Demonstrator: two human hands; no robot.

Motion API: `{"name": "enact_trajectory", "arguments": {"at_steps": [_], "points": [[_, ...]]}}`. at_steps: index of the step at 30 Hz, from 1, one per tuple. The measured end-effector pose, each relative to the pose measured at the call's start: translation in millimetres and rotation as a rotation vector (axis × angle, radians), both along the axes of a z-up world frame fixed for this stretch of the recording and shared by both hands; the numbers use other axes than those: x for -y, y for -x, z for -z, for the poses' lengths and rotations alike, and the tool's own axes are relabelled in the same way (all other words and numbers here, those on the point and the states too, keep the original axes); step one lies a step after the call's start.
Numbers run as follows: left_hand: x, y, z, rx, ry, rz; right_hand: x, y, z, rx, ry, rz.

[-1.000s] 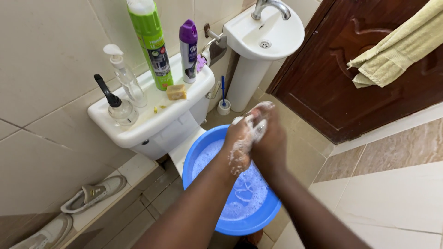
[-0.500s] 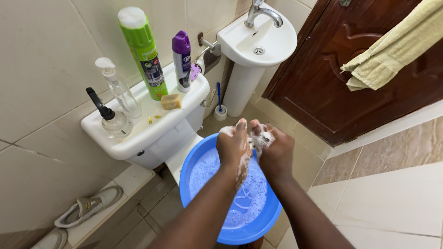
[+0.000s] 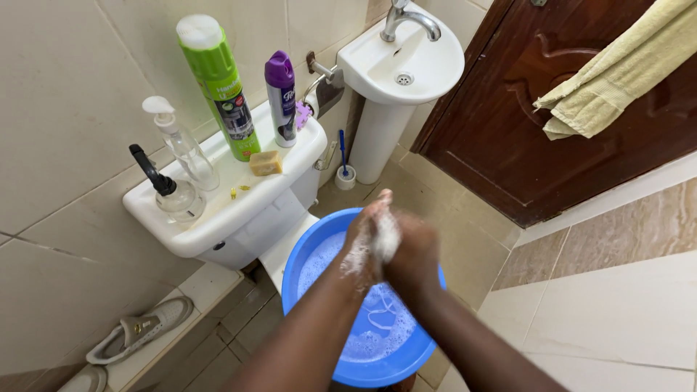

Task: Hand-washing a reusable cloth face mask in a basin of soapy water.

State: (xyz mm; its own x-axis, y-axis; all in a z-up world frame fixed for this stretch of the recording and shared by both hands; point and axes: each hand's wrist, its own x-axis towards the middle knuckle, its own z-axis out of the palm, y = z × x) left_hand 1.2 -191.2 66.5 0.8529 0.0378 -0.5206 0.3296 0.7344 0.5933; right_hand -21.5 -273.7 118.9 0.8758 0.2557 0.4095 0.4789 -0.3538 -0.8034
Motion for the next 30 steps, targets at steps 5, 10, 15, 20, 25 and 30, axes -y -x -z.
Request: {"name": "enact_trajectory", "arguments": {"at_steps": [5,10,15,20,25,30], "points": [[5,-2,42,0.082,0.313,-0.128,13,1,14,0.141,0.242,-0.11],[-2,4,-3,-0.007,0.234,-0.163,13,-10,38,0.005,0.206,-0.023],[-11,17,-20,-0.141,0.102,-0.033,40,-69,65,-0.251,-0.288,0.005],[-17,33,4,0.117,0.155,0.209,43,-55,12,-1.135,-0.673,0.123],[-9,32,-10,0.041,0.304,0.235,17,2,24,-0.801,-0.719,-0.147],[2,32,-31,-0.083,0.332,0.203,6,42,4,0.281,0.32,-0.369]]}}
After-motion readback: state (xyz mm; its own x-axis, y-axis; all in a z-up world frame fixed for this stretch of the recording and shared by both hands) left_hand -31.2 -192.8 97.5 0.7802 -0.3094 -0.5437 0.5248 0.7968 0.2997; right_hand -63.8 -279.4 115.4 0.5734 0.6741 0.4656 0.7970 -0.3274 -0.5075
